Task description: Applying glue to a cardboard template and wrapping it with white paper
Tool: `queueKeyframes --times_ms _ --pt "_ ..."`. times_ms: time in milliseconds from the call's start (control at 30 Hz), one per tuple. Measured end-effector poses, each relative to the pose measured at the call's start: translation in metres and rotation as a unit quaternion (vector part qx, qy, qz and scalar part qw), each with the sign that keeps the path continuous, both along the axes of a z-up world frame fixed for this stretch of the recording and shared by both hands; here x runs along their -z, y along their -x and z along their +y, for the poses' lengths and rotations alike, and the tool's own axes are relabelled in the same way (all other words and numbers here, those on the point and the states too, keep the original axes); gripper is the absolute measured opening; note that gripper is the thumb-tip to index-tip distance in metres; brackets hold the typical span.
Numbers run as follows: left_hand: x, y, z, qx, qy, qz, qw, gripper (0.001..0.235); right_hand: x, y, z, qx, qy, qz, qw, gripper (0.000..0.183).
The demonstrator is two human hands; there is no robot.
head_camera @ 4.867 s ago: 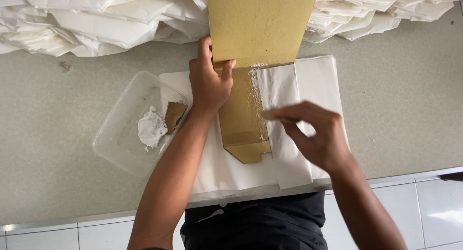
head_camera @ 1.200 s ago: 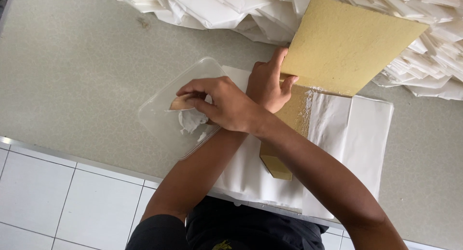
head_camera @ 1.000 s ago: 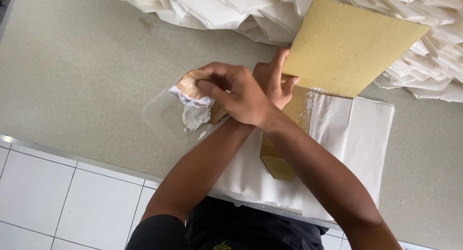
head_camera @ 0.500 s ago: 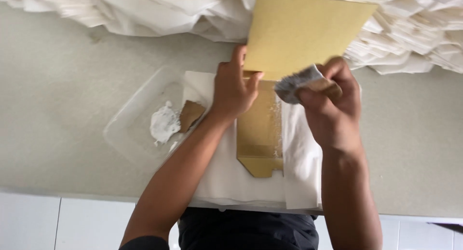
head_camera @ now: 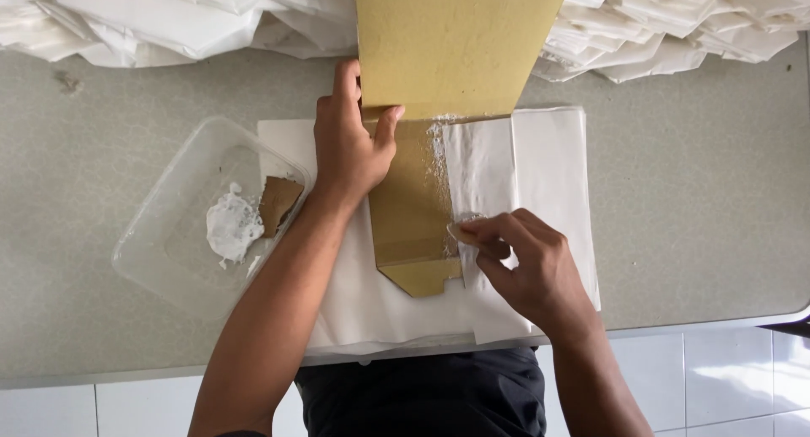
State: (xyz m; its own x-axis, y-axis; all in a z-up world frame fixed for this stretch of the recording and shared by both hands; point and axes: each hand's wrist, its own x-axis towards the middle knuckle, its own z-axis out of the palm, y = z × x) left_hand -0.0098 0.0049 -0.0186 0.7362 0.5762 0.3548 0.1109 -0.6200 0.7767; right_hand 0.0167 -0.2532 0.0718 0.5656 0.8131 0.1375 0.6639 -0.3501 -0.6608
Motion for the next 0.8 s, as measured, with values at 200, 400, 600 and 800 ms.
queueKeyframes --times_ms 200,400,600,800 --pt "-0.009 -0.003 -0.001 -0.019 0.035 0.032 0.999 0.048 -0.002 0.018 -0.029 0.012 0.041 0.116 0.992 0.018" --pt "-0.008 -0.001 -0.001 -0.014 0.034 0.027 0.999 0.047 0.003 0.001 -0.032 -0.07 -0.001 -0.097 0.993 0.015" --pt "-0.014 0.0 -0.004 -0.023 0.048 0.048 0.997 0.048 0.015 0.012 -0.04 -0.204 0.011 -0.218 0.954 0.018" --pt "-0.01 -0.003 -0.003 -0.024 0.046 0.031 0.998 0.049 0.0 0.025 -0.056 -0.233 0.002 0.058 0.971 0.021"
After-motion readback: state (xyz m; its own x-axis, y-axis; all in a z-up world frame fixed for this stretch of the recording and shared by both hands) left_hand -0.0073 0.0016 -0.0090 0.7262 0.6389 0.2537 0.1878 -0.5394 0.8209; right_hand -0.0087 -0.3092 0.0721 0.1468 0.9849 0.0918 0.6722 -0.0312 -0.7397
